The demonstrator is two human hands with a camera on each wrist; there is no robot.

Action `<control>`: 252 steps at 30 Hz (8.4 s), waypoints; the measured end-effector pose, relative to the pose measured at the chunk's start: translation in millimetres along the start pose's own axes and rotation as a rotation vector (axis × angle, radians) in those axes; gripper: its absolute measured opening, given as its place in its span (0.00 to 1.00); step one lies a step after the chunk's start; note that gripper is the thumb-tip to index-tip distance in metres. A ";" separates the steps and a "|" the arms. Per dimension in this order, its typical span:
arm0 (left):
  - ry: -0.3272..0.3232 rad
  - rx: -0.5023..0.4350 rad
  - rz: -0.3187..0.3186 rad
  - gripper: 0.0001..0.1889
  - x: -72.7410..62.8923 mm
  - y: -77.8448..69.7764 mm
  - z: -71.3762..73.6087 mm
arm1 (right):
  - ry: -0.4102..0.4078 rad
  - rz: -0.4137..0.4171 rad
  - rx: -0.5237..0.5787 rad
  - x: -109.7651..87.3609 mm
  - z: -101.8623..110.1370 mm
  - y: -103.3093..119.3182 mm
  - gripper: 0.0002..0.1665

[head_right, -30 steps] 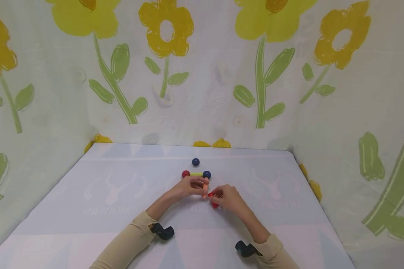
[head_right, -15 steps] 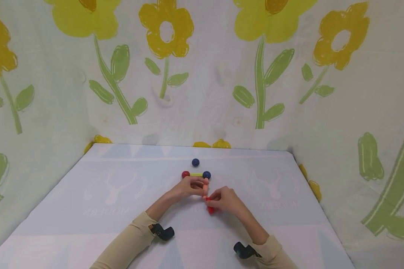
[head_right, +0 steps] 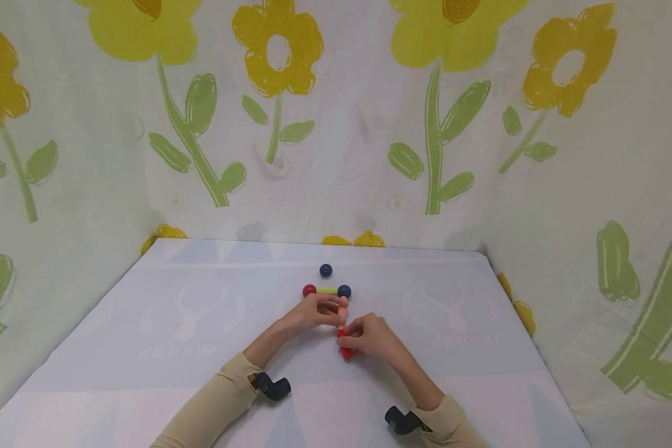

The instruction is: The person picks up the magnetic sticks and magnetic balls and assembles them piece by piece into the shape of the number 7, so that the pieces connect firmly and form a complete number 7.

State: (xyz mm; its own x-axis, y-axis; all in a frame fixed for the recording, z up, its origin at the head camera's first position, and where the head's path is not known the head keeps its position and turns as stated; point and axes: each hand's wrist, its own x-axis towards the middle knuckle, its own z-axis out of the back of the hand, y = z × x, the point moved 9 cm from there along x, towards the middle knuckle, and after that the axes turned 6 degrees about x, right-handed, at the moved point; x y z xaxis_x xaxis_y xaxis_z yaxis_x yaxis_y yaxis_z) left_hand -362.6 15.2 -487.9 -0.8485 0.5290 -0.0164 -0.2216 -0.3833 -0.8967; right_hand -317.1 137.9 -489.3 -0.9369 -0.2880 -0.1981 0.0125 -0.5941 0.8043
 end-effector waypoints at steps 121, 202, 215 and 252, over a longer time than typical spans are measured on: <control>0.003 -0.012 -0.023 0.18 0.4 2.2 -1.2 | 0.046 -0.074 0.289 -0.6 -10.6 -9.0 0.26; -0.295 0.276 0.109 0.21 39.9 16.4 100.8 | 0.062 -0.125 0.352 12.2 -11.7 -25.6 0.26; -0.262 0.229 0.233 0.27 60.0 34.2 99.1 | 0.062 -0.136 0.353 11.8 -10.8 -25.7 0.27; -0.205 0.261 0.247 0.25 75.0 39.9 88.2 | 0.068 -0.108 0.352 11.2 -10.4 -24.2 0.26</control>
State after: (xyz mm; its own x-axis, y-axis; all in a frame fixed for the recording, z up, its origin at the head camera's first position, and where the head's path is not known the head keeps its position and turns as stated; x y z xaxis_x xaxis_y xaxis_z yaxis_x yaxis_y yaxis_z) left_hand -477.5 -27.2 -485.9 -0.9638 0.2452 -0.1045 -0.0914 -0.6725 -0.7344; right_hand -324.3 141.3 -516.8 -0.9007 -0.2943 -0.3196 -0.2168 -0.3329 0.9177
